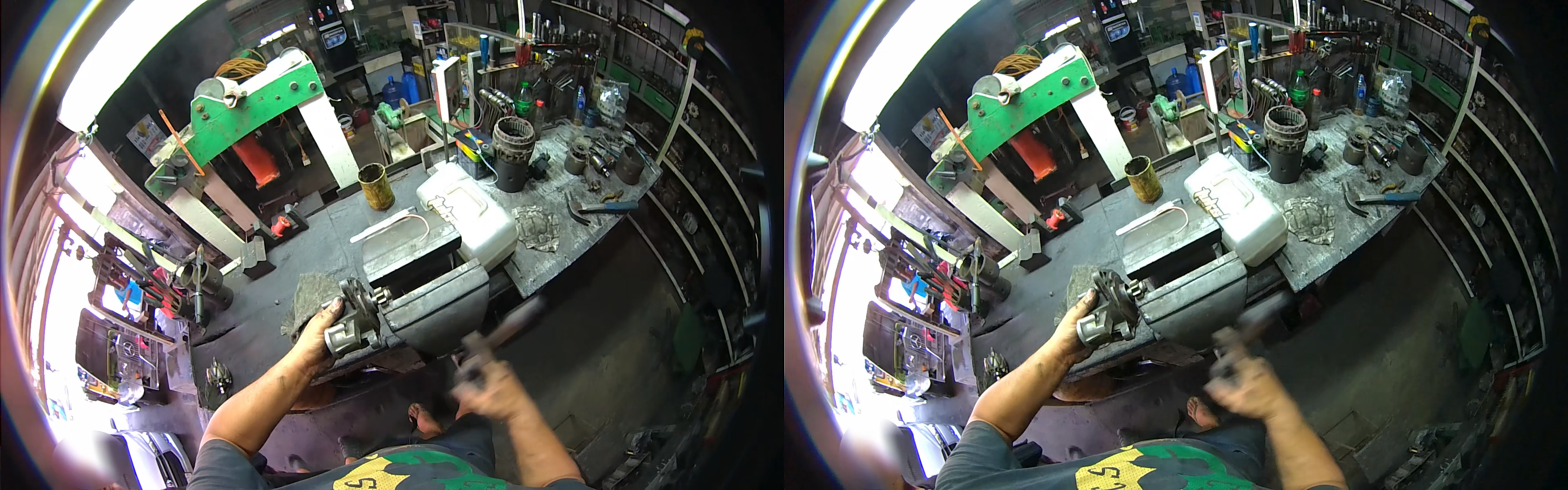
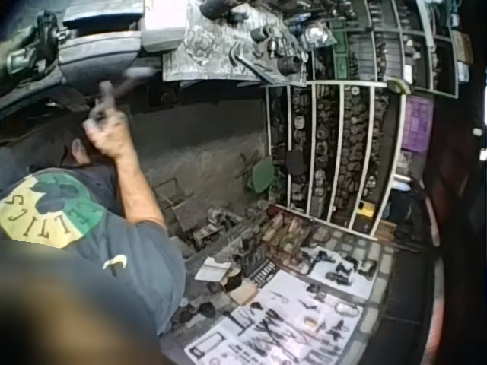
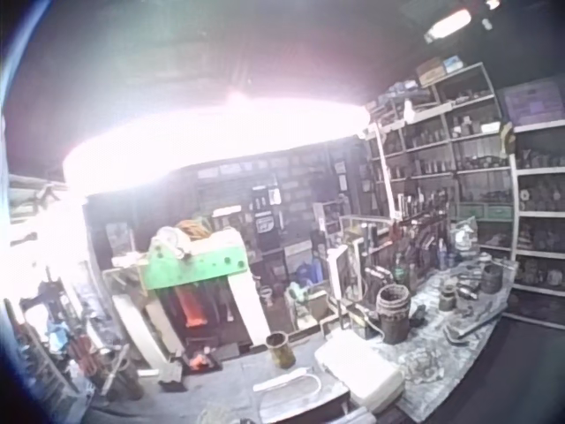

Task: The person disassembles a motorcycle engine component on a workbench, using pliers and a hammer to remove parts. They then move to a motorcycle on a lift and attach a part to the underside of the vehicle.

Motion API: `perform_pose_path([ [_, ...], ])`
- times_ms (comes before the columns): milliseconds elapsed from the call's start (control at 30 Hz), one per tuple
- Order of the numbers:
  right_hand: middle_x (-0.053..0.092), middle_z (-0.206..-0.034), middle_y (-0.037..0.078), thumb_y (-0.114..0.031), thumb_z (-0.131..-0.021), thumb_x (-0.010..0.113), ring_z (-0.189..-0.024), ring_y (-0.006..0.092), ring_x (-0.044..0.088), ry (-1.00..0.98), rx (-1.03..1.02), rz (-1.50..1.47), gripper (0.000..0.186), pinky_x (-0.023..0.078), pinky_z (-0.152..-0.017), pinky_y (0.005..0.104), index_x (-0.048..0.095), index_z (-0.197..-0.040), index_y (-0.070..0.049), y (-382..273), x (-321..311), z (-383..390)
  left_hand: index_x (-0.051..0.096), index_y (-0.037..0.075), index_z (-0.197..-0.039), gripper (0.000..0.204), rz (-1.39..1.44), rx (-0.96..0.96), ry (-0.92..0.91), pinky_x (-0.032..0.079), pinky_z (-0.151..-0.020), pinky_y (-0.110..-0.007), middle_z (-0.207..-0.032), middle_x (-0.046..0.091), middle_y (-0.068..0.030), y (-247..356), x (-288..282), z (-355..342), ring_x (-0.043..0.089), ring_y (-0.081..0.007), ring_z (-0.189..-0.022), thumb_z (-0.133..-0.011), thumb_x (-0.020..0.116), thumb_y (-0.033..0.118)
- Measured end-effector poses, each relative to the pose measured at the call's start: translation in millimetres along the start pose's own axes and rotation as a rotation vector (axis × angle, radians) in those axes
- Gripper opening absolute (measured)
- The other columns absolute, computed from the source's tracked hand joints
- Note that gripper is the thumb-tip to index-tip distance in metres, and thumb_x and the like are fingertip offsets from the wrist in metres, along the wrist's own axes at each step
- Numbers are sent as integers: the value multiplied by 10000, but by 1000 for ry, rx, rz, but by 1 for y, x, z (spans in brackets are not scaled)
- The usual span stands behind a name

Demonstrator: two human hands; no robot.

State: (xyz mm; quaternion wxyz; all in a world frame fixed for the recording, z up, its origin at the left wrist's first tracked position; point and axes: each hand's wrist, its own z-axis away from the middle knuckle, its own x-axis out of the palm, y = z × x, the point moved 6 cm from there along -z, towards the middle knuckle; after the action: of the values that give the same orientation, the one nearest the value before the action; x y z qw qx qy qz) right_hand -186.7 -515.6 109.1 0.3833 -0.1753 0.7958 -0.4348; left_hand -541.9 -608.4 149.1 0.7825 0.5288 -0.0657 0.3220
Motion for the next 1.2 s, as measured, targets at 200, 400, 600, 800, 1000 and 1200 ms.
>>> perform_pose_path([
  [200,745,-923,169,-213,-909,747,-874,333,722,-543,853,186,805,605,-800,430,451,-1649,-98,132,56,19,624,88,-1451,586,8,1,-15,655,-933,-469,-1289,762,-127,0,3,-1,772,-253,-1103,-1068,644,532],
  [400,782,-1003,201,-266,-934,745,-965,332,754,-219,6,-23,811,605,-888,437,420,-1654,-84,10,59,-16,635,91,-1441,585,-19,29,23,617,-1002,-446,-1296,761,-133,5,2,2,759,-264,-1135,-1066,639,540],
  [600,705,-1352,322,-140,-879,743,-1171,339,755,-99,715,298,838,636,-863,403,419,-1639,0,110,1,-3,651,100,-1413,515,10,13,17,630,-901,-386,-1252,773,-91,8,12,3,762,-204,-1067,-1090,623,501],
  [800,757,-1218,295,-322,-913,746,-948,343,780,-532,254,-158,826,624,-741,429,455,-1627,-25,42,113,7,647,85,-1425,535,6,-7,46,630,-978,-437,-1277,769,-128,10,11,4,767,-258,-1112,-1093,614,504],
  [1000,744,-1271,306,-125,-858,753,-1079,378,784,-41,745,53,842,633,-880,403,439,-1632,-24,126,-12,8,643,109,-1427,511,7,-8,73,638,-870,-388,-1240,772,-83,9,7,0,765,-200,-1043,-1101,605,499],
  [1200,708,-1308,274,-335,-913,805,-1207,368,699,-605,343,-301,824,558,-1040,435,497,-1576,46,38,113,4,643,92,-1436,535,25,-46,100,642,-905,-403,-1279,769,-111,11,7,1,767,-223,-1089,-1102,598,507],
])
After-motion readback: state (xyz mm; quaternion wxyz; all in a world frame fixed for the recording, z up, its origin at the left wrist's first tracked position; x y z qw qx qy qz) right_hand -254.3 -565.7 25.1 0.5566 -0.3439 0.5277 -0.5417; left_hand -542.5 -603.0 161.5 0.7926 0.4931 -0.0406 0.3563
